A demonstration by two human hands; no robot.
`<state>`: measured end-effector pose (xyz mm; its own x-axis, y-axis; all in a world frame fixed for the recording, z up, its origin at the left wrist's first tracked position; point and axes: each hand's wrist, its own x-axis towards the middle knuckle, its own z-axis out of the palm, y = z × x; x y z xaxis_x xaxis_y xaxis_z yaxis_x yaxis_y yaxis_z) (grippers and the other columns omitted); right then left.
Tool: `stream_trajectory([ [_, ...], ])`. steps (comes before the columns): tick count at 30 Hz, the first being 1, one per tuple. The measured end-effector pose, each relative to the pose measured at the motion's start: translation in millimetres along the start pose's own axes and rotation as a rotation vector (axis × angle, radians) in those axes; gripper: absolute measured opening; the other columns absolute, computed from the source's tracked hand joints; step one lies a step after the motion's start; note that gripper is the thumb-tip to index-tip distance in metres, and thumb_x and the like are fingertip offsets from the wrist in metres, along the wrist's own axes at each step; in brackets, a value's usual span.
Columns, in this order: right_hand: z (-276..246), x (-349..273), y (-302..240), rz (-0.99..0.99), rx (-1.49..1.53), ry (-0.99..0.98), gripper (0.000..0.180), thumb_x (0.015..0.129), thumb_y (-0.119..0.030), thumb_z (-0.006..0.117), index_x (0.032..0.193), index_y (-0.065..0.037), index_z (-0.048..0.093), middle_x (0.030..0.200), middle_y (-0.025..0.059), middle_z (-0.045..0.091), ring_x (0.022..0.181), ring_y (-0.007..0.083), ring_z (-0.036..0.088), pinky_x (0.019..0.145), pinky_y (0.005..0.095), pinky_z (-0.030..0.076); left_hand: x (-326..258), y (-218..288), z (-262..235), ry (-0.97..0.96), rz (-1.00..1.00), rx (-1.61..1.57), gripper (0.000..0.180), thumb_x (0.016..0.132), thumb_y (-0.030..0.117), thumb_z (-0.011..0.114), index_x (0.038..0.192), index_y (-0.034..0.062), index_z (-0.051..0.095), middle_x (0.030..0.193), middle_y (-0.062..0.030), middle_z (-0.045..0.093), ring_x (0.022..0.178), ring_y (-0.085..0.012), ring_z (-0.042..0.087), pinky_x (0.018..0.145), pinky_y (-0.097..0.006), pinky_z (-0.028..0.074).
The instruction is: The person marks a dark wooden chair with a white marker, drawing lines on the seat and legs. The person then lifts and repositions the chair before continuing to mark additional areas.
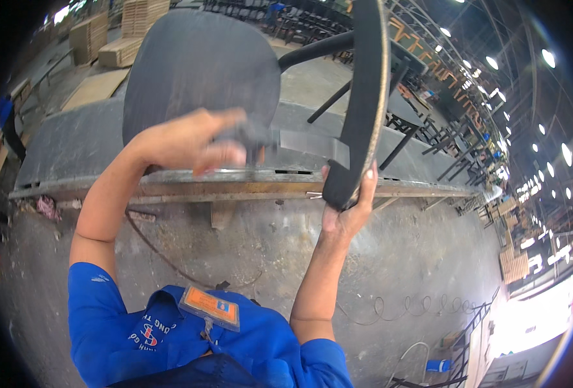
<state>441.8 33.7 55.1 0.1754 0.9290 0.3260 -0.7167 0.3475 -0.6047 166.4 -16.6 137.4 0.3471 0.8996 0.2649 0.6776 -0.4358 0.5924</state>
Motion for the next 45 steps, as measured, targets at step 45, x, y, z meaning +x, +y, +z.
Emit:
stream_trajectory([
  [45,-30.6,-49.7,2.1,-0.136,0.094,0.142,0.033,0.092,-0.021,0.058,0.115,0.003,0.054,0.115,0.0152,0.059,0.108,0.0291,0.058,0.097,0.0454,0.046,15.1,-9.0,-35.0,0.257,-0.031,-0.118,0.053,0.091,0.049,0.057,0.114,0.0009,0.053,0.054,-0.0071,0.051,0.046,-0.0157,0.058,0.046,-0.029,0.049],
])
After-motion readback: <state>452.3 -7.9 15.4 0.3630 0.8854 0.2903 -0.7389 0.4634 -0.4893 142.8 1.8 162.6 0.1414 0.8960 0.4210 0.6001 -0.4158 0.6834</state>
